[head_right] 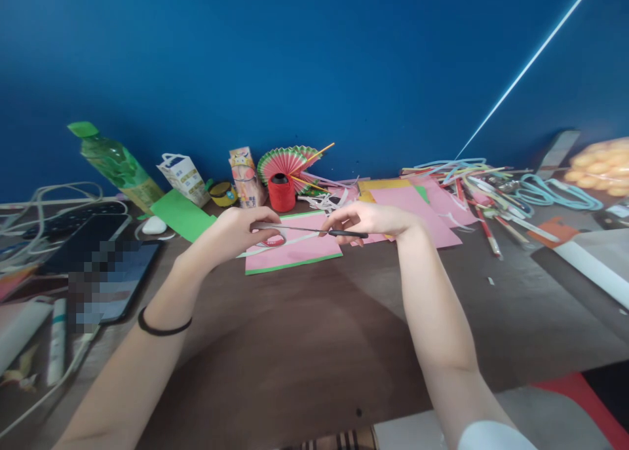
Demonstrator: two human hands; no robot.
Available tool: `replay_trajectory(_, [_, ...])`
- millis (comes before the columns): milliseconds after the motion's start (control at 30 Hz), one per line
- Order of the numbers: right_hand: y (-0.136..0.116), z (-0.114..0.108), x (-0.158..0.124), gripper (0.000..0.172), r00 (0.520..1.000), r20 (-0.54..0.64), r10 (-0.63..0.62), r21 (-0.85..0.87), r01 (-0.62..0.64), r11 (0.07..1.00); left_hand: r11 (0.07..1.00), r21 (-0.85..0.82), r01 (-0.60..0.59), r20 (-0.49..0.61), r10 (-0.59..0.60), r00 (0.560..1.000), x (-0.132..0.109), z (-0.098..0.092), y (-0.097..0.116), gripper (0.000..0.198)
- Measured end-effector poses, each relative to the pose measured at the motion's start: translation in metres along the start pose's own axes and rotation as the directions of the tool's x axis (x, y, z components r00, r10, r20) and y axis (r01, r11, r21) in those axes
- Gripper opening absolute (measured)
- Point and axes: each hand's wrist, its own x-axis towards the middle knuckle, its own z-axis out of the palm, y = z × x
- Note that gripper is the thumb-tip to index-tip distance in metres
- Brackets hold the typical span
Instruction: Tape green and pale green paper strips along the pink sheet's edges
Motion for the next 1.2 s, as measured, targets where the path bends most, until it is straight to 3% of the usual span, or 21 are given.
replay_trajectory(567, [-0.0036, 0.0008, -0.0047, 0.034, 0.998, -0.046, 0.049, 0.086, -0.044, 0.995, 0.999, 0.050, -0.015, -0.036, 0.017, 0.999, -0.0002, -0.0014, -0.0038, 0.022])
replay_trajectory(1200, [-0.0023, 0.0030, -0.0003, 0.037, 0.999, -0.048, 0.012, 0.006, -0.012, 1.000, 0.999, 0.016, -0.037, -0.024, 0.037, 0.999, -0.0012, 0.0002, 0.0002, 0.016])
